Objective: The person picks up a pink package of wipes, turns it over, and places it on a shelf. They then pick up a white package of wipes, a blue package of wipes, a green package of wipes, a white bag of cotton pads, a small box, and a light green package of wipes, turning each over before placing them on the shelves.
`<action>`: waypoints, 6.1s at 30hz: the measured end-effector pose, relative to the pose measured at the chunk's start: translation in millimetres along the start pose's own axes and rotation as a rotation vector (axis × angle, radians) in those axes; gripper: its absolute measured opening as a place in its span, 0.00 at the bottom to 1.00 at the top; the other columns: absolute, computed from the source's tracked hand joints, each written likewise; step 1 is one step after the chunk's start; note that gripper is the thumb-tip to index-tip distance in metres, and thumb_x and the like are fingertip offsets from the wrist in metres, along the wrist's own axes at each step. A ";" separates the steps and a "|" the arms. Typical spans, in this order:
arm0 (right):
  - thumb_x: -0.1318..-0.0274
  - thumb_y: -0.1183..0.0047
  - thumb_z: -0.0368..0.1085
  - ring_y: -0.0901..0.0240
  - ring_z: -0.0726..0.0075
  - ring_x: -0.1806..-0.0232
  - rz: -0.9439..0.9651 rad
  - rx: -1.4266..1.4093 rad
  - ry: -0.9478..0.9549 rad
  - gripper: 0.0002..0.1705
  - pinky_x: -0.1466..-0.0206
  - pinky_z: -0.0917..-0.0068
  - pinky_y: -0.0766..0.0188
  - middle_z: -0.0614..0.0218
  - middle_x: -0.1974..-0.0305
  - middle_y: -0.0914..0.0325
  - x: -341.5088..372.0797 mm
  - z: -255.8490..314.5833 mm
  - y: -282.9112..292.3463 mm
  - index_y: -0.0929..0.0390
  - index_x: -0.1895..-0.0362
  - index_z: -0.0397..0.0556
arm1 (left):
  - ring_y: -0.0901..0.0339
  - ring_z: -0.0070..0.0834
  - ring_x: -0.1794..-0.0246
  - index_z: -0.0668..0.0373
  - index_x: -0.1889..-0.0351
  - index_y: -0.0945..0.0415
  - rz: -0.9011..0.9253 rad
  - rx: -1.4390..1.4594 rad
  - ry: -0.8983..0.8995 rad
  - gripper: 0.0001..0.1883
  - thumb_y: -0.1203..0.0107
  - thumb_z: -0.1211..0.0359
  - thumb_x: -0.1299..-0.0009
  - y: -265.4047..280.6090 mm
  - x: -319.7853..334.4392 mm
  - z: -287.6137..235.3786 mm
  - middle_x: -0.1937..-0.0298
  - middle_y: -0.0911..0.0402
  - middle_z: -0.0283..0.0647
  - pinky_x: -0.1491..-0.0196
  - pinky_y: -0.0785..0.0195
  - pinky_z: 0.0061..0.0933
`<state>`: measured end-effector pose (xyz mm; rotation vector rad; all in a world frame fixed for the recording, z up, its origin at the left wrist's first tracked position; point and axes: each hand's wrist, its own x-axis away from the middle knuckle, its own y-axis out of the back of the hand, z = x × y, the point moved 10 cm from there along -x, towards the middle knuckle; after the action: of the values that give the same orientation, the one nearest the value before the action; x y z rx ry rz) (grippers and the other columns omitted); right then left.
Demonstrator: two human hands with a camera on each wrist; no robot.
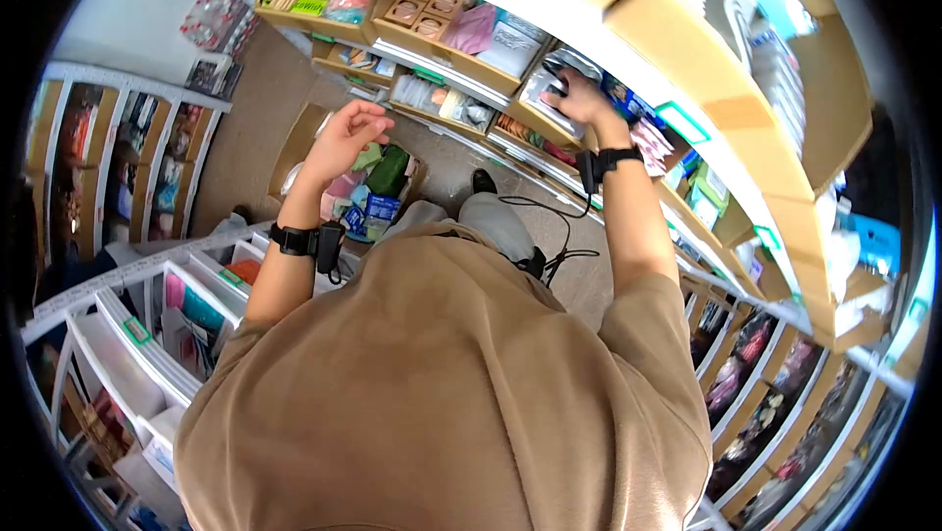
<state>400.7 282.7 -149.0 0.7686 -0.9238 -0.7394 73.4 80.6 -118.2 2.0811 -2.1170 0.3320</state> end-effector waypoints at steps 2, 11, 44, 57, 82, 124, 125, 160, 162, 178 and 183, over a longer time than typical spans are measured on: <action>0.47 0.40 0.50 0.29 0.45 0.41 -0.008 0.084 0.133 0.37 0.38 0.62 0.35 0.42 0.46 0.26 1.6 21.6 -4.1 0.33 0.38 0.40 | 0.21 0.21 0.60 0.59 0.48 0.29 -0.053 -0.109 -0.024 0.12 0.45 0.68 0.27 12.0 2.9 -6.3 0.53 0.17 0.36 0.61 0.32 0.19; 0.44 0.43 0.49 0.31 0.39 0.42 -0.148 0.370 0.126 0.37 0.40 0.56 0.32 0.38 0.45 0.29 48.3 71.5 17.1 0.37 0.37 0.37 | 0.21 0.20 0.66 0.63 0.54 0.26 -0.663 0.006 0.068 0.08 0.46 0.72 0.30 140.1 68.6 62.2 0.64 0.19 0.37 0.61 0.26 0.21; 0.43 0.42 0.35 0.21 0.58 0.55 0.794 -0.166 0.249 0.17 0.51 0.69 0.27 0.55 0.57 0.19 -54.4 191.1 -381.6 0.23 0.50 0.42 | 0.25 0.50 0.43 0.56 0.38 0.31 -0.656 -0.088 1.141 0.28 0.48 0.75 0.39 167.6 104.4 717.2 0.46 0.22 0.56 0.44 0.30 0.43; 0.43 0.42 0.34 0.21 0.59 0.55 0.767 -0.225 0.220 0.17 0.49 0.70 0.26 0.56 0.56 0.19 -42.4 219.8 -382.1 0.24 0.50 0.42 | 0.22 0.53 0.53 0.59 0.63 0.21 -0.957 -0.327 1.081 0.09 0.45 0.69 0.40 166.7 148.2 677.7 0.60 0.18 0.56 0.51 0.28 0.45; 0.34 0.49 0.34 0.27 0.81 0.68 0.433 -0.849 0.724 0.11 0.65 0.81 0.31 0.71 0.67 0.20 83.6 427.8 -45.8 0.24 0.51 0.42 | 0.24 0.27 0.51 0.59 0.46 0.35 -0.636 0.287 -0.695 0.22 0.38 0.75 0.35 157.4 168.9 -119.9 0.50 0.21 0.46 0.50 0.31 0.27; 0.38 0.42 0.34 0.30 0.87 0.69 -0.077 -1.283 0.499 0.09 0.70 0.83 0.33 0.75 0.66 0.22 151.4 151.2 103.9 0.26 0.57 0.44 | 0.18 0.25 0.69 0.68 0.61 0.19 0.223 -0.112 -0.272 0.18 0.50 0.59 0.24 -102.9 -13.2 -173.6 0.65 0.14 0.44 0.64 0.29 0.24; 0.39 0.42 0.34 0.31 0.86 0.72 -0.084 -1.252 0.451 0.11 0.70 0.82 0.32 0.77 0.69 0.23 158.4 139.1 107.6 0.26 0.55 0.45 | 0.17 0.27 0.69 0.68 0.60 0.19 0.257 -0.105 -0.261 0.18 0.50 0.59 0.24 -118.5 -22.3 -173.0 0.64 0.14 0.45 0.63 0.28 0.25; 0.49 0.38 0.45 0.20 0.49 0.62 -0.616 -0.882 0.085 0.18 0.57 0.60 0.27 0.51 0.67 0.18 301.4 -87.7 106.7 0.20 0.63 0.43 | 0.22 0.20 0.69 0.67 0.59 0.20 1.030 -0.594 0.171 0.10 0.45 0.68 0.27 -377.0 -66.6 -100.6 0.60 0.14 0.44 0.70 0.29 0.22; 0.49 0.37 0.44 0.20 0.49 0.60 -0.606 -0.845 0.039 0.18 0.56 0.60 0.27 0.51 0.66 0.18 299.6 -77.7 99.1 0.20 0.63 0.42 | 0.22 0.19 0.69 0.67 0.58 0.20 1.039 -0.548 0.094 0.10 0.44 0.67 0.28 -368.4 -65.8 -101.0 0.60 0.14 0.42 0.70 0.28 0.22; 0.49 0.34 0.30 0.28 0.80 0.63 -0.553 -1.039 0.084 0.18 0.61 0.76 0.29 0.70 0.66 0.22 262.5 15.4 22.0 0.28 0.55 0.47 | 0.23 0.18 0.62 0.68 0.50 0.24 0.845 -0.325 0.018 0.13 0.42 0.77 0.32 -241.1 -29.6 -78.3 0.60 0.17 0.34 0.58 0.28 0.21; 0.50 0.33 0.31 0.31 0.81 0.66 -0.531 -0.881 0.079 0.14 0.64 0.78 0.32 0.70 0.67 0.23 248.4 50.2 25.3 0.25 0.62 0.45 | 0.24 0.14 0.64 0.67 0.50 0.23 0.781 -0.303 0.048 0.13 0.42 0.76 0.32 -200.8 -20.2 -63.4 0.60 0.17 0.33 0.59 0.30 0.18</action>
<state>463.2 80.4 -7.6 0.2351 -0.2365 -1.4354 271.5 114.8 -52.5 1.0151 -2.6564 0.1222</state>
